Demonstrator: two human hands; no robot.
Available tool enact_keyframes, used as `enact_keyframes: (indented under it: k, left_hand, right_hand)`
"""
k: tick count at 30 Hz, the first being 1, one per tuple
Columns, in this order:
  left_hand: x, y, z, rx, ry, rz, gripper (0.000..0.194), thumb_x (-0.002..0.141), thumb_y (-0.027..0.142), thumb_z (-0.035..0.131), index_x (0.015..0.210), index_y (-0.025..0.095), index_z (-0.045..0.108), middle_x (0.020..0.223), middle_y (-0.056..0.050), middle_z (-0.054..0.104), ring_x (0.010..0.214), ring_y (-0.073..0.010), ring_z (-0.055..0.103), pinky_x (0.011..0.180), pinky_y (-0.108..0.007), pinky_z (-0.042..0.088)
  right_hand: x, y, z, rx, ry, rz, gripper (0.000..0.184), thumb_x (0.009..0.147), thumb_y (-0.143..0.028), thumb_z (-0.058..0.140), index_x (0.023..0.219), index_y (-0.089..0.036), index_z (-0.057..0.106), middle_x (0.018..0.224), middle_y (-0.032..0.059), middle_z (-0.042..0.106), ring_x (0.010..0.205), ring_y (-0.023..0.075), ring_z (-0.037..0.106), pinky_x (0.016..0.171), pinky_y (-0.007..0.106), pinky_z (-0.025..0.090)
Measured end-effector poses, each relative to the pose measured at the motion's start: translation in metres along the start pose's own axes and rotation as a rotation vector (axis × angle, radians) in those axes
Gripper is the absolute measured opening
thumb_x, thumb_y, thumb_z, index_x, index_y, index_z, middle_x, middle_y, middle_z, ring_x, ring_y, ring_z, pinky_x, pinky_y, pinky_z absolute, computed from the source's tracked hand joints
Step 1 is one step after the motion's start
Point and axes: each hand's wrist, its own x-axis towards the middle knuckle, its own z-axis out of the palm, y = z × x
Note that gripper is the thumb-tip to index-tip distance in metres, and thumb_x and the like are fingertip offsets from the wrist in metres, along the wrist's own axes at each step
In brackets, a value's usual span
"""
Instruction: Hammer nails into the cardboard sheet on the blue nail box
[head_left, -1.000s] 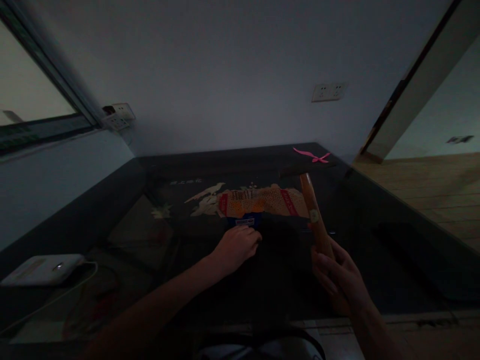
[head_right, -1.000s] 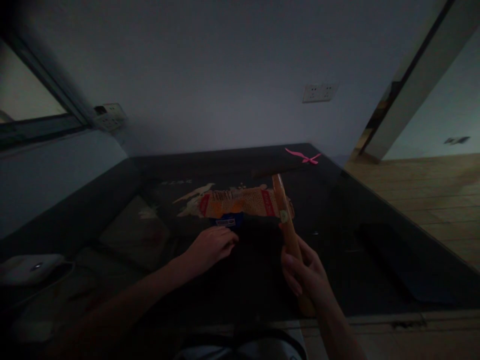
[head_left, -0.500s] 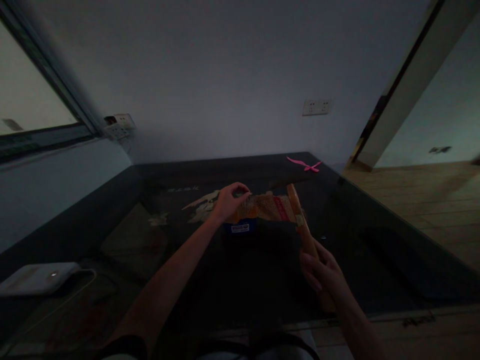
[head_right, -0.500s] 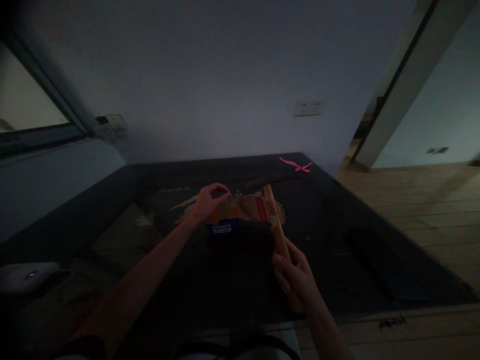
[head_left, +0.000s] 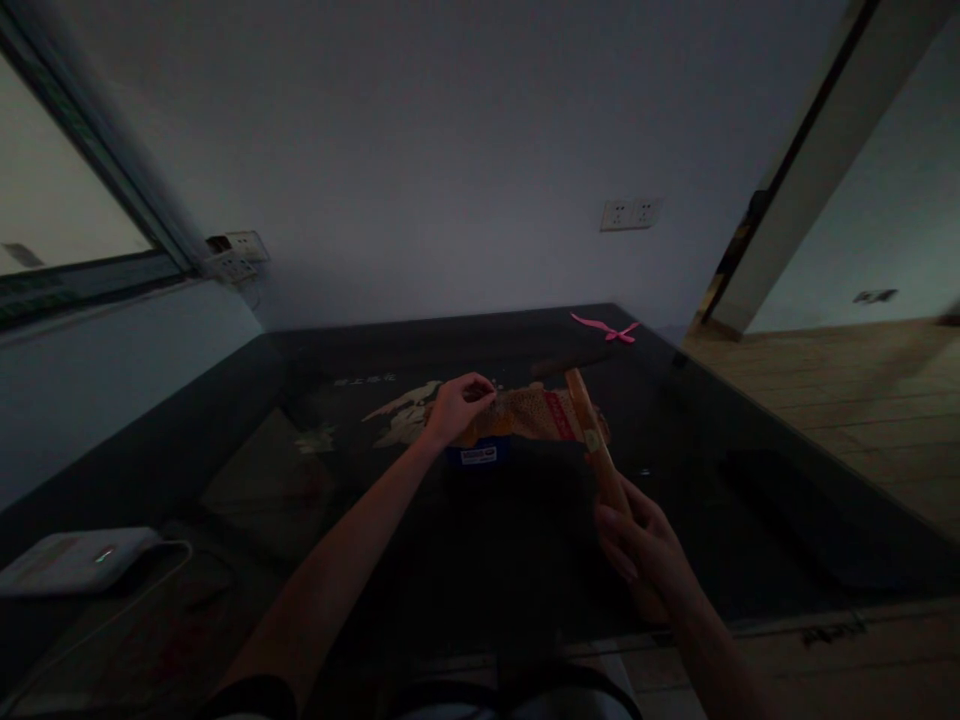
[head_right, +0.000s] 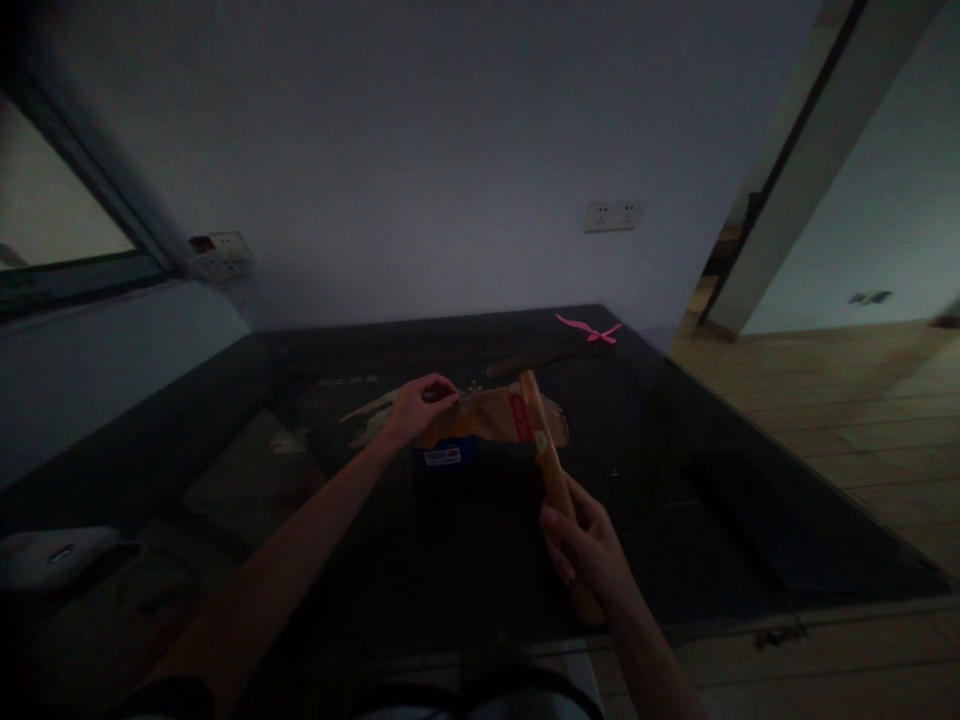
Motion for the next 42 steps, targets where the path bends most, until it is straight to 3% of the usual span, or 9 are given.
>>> enact_keyframes:
  k: [7,15,20,26,32,38,42]
  left_hand:
    - [0.0,-0.004,0.001,-0.022,-0.012,0.021,0.009,0.071,0.021,0.061,0.077,0.014,0.06,0.076,-0.003,0.064,0.072,-0.0126,0.061,0.073,-0.028,0.051]
    - [0.002,-0.01,0.003,-0.017,-0.03,-0.009,0.011,0.07,0.019,0.063,0.079,0.014,0.062,0.079,-0.004,0.067,0.075,-0.0149,0.063,0.075,-0.031,0.051]
    - [0.004,-0.015,0.003,0.042,-0.021,-0.044,0.013,0.068,0.021,0.065,0.079,0.014,0.065,0.078,-0.005,0.068,0.072,-0.0155,0.063,0.07,-0.029,0.05]
    - [0.006,-0.015,0.004,0.059,-0.044,-0.051,0.013,0.069,0.023,0.066,0.079,0.015,0.066,0.077,-0.004,0.069,0.071,-0.0156,0.063,0.067,-0.027,0.049]
    - [0.006,-0.012,0.005,0.081,-0.057,-0.045,0.012,0.068,0.023,0.066,0.077,0.015,0.066,0.078,-0.004,0.069,0.072,-0.0155,0.063,0.068,-0.027,0.049]
    - [0.006,-0.016,0.007,0.04,-0.047,-0.092,0.013,0.068,0.022,0.067,0.077,0.014,0.065,0.077,-0.005,0.069,0.071,-0.0155,0.064,0.068,-0.026,0.049]
    - [0.007,-0.017,0.006,0.093,-0.051,-0.093,0.014,0.068,0.025,0.067,0.078,0.015,0.066,0.079,-0.005,0.07,0.075,-0.0167,0.064,0.07,-0.026,0.049]
  right_hand:
    - [0.004,-0.011,0.005,-0.163,0.025,-0.019,0.056,0.075,-0.033,0.063,0.126,-0.019,0.045,0.049,-0.0102,0.042,0.029,0.0026,0.03,0.029,0.015,0.023]
    - [0.015,-0.071,0.024,-0.564,-0.101,-0.047,0.052,0.076,-0.03,0.061,0.126,-0.021,0.049,0.05,-0.0087,0.041,0.035,0.0064,0.037,0.031,0.017,0.03]
    - [0.018,-0.093,0.031,-0.718,-0.184,-0.007,0.044,0.073,-0.028,0.063,0.116,-0.02,0.058,0.045,-0.0081,0.044,0.032,0.0076,0.038,0.029,0.018,0.03]
    - [0.013,-0.098,0.029,-0.764,-0.186,-0.036,0.047,0.076,-0.03,0.061,0.121,-0.021,0.053,0.05,-0.0075,0.045,0.034,0.0073,0.039,0.03,0.017,0.03]
    - [0.014,-0.099,0.032,-0.823,-0.187,-0.007,0.041,0.074,-0.027,0.061,0.114,-0.018,0.057,0.046,-0.0081,0.044,0.032,0.006,0.038,0.029,0.015,0.029]
    - [0.012,-0.101,0.038,-0.836,-0.2,-0.051,0.049,0.078,-0.031,0.055,0.124,-0.017,0.049,0.045,-0.0097,0.04,0.032,0.0067,0.038,0.029,0.016,0.03]
    - [0.011,-0.101,0.041,-0.884,-0.257,0.015,0.045,0.078,-0.027,0.052,0.121,-0.014,0.05,0.049,-0.0088,0.043,0.033,0.0065,0.04,0.031,0.016,0.032]
